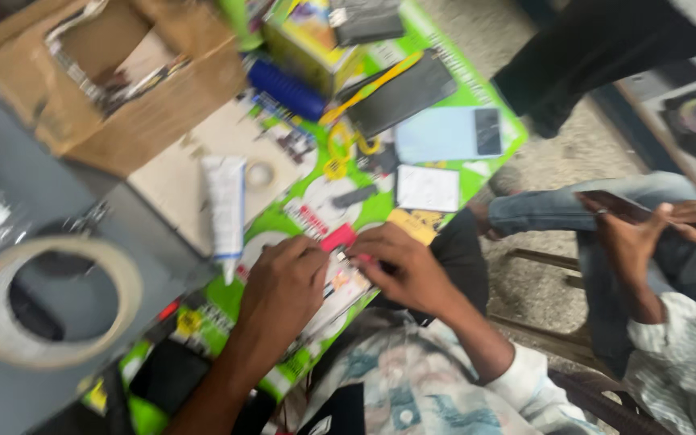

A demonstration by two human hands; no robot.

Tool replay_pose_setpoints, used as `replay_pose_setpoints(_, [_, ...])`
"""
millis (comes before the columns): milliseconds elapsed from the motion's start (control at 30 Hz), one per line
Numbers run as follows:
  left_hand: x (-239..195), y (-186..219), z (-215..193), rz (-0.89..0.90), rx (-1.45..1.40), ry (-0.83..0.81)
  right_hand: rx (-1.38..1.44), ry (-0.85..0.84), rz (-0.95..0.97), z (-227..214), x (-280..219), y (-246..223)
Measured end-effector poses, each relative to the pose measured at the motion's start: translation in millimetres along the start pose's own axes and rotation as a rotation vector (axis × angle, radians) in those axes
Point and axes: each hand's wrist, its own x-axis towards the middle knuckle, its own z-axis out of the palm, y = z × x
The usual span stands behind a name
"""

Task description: The person is repairing a small electronic device, likely a mobile phone, by manipulating its internal components. They use a small tool to adjust parts on the circuit board and handle a battery and other small components on a cluttered workbench.

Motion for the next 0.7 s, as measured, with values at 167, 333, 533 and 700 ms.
replay_pose_setpoints(167, [-7, 4, -10, -0.037, -0.028, -0.037, -0.004, 0.008, 0.007, 4, -1, -1])
replay_pose_setpoints(333, [-7, 5, -22, -0.008, 0.07, -0.082, -0.029, 0.024, -0.005, 5, 0, -1])
replay_pose_setpoints(533, [-8, 4, -20, -0.001, 0.097, -0.123, -0.026, 0.024, 0.009, 6, -1, 0])
replay_pose_setpoints(700, [-6, 0, -17, 0.065, 0.094, -0.134, -0.026, 0.018, 0.002, 6, -1, 1])
